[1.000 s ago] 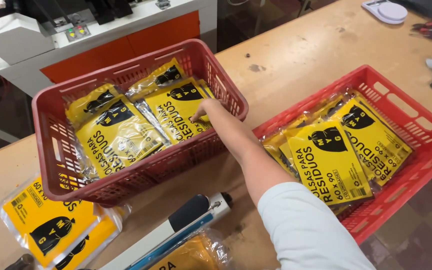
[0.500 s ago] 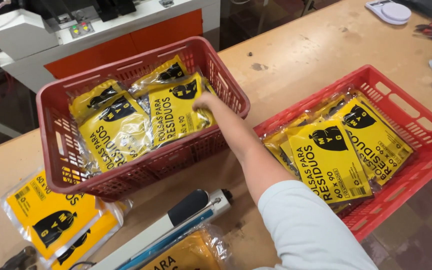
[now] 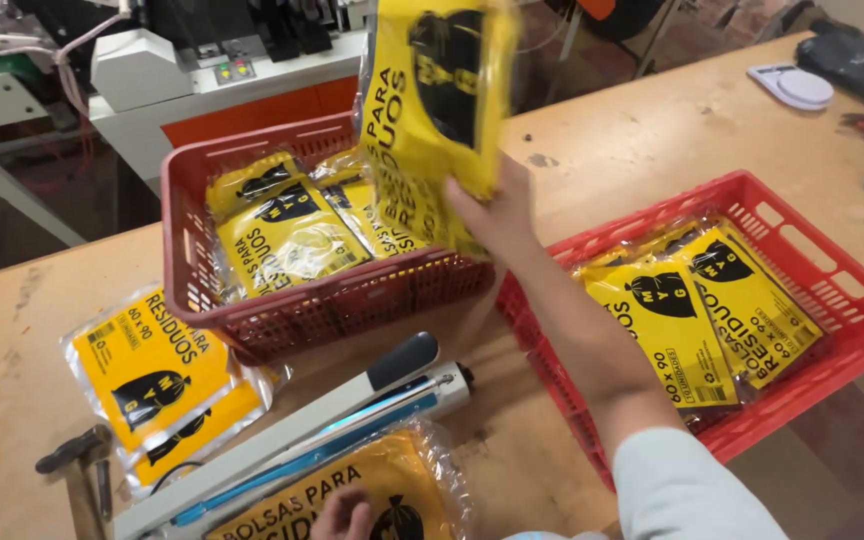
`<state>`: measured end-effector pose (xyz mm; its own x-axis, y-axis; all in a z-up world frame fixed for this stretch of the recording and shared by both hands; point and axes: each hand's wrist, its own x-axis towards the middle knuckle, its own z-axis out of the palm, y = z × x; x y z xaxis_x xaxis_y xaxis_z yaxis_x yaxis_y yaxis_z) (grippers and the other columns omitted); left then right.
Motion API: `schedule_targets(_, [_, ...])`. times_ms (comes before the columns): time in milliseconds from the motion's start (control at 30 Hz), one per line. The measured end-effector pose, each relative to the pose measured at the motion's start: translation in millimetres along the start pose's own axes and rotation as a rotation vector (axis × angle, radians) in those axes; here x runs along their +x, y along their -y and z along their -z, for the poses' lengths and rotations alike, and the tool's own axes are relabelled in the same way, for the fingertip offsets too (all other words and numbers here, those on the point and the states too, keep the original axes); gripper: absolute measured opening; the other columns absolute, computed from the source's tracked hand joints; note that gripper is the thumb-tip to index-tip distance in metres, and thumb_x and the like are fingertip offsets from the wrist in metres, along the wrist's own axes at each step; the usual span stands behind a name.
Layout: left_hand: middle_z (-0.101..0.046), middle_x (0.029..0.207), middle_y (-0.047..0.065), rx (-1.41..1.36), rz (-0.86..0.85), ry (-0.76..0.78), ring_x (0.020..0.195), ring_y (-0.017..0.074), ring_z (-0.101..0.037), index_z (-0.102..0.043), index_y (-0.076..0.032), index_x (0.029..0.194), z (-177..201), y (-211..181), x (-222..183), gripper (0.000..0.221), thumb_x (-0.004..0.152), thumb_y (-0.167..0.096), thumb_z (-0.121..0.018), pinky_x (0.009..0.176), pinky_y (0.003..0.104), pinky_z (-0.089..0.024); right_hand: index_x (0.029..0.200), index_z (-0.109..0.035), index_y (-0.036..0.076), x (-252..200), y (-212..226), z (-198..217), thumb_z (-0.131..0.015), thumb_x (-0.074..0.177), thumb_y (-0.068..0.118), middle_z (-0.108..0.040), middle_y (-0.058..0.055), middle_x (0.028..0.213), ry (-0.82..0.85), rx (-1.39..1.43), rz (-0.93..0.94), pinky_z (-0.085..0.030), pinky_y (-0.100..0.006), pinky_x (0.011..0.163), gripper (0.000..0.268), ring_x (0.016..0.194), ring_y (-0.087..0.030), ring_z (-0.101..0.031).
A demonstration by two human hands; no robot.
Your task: Sealing plastic bags using a manual heat sealer and organizing them into plastic crates.
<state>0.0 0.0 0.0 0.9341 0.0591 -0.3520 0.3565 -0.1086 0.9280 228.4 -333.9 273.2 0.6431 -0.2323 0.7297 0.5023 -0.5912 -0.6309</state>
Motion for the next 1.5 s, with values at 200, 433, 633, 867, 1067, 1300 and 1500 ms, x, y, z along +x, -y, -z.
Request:
schedule_targets(200, [-0.070, 0.127, 0.013, -0.264, -0.291, 0.162, 0.113, 0.0280, -0.072, -0.054, -0.006, 0.131, 26.7, -108.1, -18.6, 0.065, 0.069, -0.005, -0.036, 0.091, 0.040, -0.059, 0.107, -0.065, 0.007, -150.1, 70.5, 75.9, -0.073, 0.087, 0.016, -0.069, -0.009, 0.110, 0.145, 0.162, 0.259, -0.058, -0.036, 0.091, 0.023, 0.099, -0.022, -0.068])
schedule_targets(433, [-0.070, 0.116, 0.020, -0.445, 0.152, -0.226, 0.105, 0.0352, -0.067, -0.064, 0.005, 0.124, 49.1, -117.0, -51.6, 0.045, 0.081, -0.008, -0.068, 0.088, 0.049, -0.058, 0.102, -0.072, 0.002, -274.5, 99.1, 30.0, -0.072, 0.085, 0.018, -0.076, -0.005, 0.096, 0.761, 0.453, -0.433, -0.061, -0.026, 0.069, 0.024, 0.084, -0.015, -0.072])
schedule_targets(633, [-0.075, 0.111, 0.020, -0.395, 0.045, -0.055, 0.100, 0.0373, -0.073, -0.068, 0.003, 0.114, 76.4, -69.3, -75.4, 0.039, 0.080, -0.015, -0.071, 0.079, 0.050, -0.064, 0.132, -0.058, 0.015, -304.1, 103.6, 31.9, -0.077, 0.077, 0.027, -0.068, -0.011, 0.131, 1.002, 0.507, -1.052, -0.064, -0.042, 0.096, 0.058, 0.122, -0.028, -0.067])
schedule_targets(867, [-0.067, 0.088, 0.008, -0.077, 0.060, -0.014, 0.085, 0.0223, -0.062, -0.067, -0.005, 0.100, 90.1, -53.9, -58.8, 0.031, 0.087, -0.033, -0.069, 0.074, 0.036, -0.050, 0.107, -0.069, 0.002, -314.2, 96.0, -3.2, -0.073, 0.088, 0.028, -0.073, -0.015, 0.099, 0.752, 0.479, -1.022, -0.062, -0.038, 0.070, 0.033, 0.086, -0.027, -0.072])
schedule_targets(1067, [-0.062, 0.124, 0.032, 0.177, 0.041, -0.137, 0.126, 0.0464, -0.053, -0.060, 0.010, 0.127, 90.3, -72.4, -23.0, 0.055, 0.095, -0.035, -0.063, 0.107, 0.056, -0.041, 0.095, -0.075, 0.006, -347.1, 6.0, -64.9, -0.071, 0.089, 0.042, -0.072, -0.013, 0.084, 0.604, 0.003, -0.869, -0.054, -0.039, 0.057, 0.037, 0.077, -0.029, -0.069])
schedule_targets(1300, [-0.073, 0.108, 0.013, 0.313, 0.089, -0.303, 0.115, 0.0390, -0.062, -0.074, -0.021, 0.109, 97.7, -13.7, 43.6, 0.030, 0.094, -0.044, -0.061, 0.097, 0.050, -0.049, 0.094, -0.078, 0.020, -362.0, -84.7, -111.0, -0.069, 0.088, 0.050, -0.075, -0.006, 0.088, 0.529, -0.319, -0.836, -0.057, -0.040, 0.083, 0.032, 0.092, -0.030, -0.071])
schedule_targets(1500, [-0.073, 0.106, 0.017, 0.210, 0.041, -0.405, 0.115, 0.0402, -0.062, -0.071, -0.011, 0.107, 98.5, -1.4, 52.8, 0.037, 0.097, -0.044, -0.058, 0.096, 0.052, -0.048, 0.076, -0.071, 0.019, -343.8, -59.8, -113.0, -0.077, 0.085, 0.043, -0.071, -0.001, 0.067, 0.340, -0.539, -0.489, -0.059, -0.039, 0.064, 0.026, 0.070, -0.027, -0.072])
